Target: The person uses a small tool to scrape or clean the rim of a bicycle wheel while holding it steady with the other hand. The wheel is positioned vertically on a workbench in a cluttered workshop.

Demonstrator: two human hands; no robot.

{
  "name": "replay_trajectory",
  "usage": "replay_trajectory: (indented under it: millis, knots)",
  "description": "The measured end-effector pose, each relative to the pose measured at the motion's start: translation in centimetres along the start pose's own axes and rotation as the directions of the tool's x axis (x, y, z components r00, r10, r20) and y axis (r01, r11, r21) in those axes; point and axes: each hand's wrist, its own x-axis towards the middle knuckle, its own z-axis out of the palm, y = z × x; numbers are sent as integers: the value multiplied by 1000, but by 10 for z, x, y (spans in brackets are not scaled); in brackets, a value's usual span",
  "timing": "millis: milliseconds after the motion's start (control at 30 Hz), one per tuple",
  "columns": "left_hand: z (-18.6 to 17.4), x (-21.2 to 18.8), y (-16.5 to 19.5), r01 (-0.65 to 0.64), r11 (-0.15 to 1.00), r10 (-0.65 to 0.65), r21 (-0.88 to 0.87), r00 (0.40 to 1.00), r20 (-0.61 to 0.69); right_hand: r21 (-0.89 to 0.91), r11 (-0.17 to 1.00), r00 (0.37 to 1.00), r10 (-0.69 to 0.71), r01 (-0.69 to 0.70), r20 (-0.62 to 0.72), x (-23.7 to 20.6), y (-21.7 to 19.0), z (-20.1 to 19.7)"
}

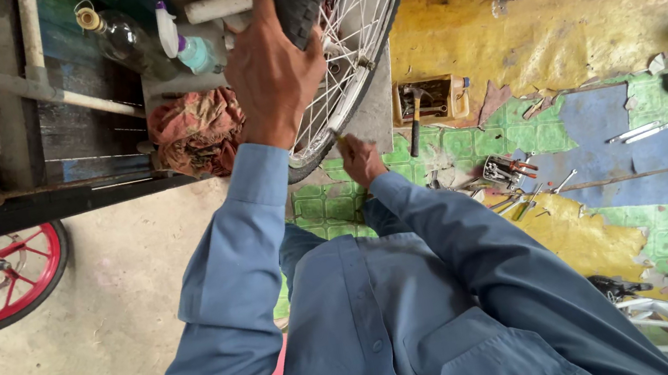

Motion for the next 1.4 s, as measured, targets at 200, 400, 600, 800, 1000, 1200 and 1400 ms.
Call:
replay_trajectory:
  millis: [200,400,600,800,1000,1200,1400]
  knots:
    - [4,-7,0,-82,994,90,66,987,-133,-13,988,987,-151,152,55,-6,6,-4]
    - [7,-17,-2,-13,1000,13,3,999,-53,-46,983,977,-169,176,127,-2,18,-6]
    - [3,-18,1,27,1000,-27,-8,999,-35,-37,981,982,-190,191,18,-6,19,-6]
    - [6,-19,2,19,1000,-19,3,1000,-11,-190,981,987,-4,34,159,-10,17,-25]
    - [23,-27,12,58,996,-58,-65,998,13,-68,971,965,-218,230,147,-17,19,-42]
    - [12,-35,17,8,1000,-9,-14,1000,-26,-157,970,978,-167,186,128,-27,10,-41]
    - [-1,-49,13,-46,999,47,9,996,-82,-195,977,989,-53,81,141,-46,3,-35]
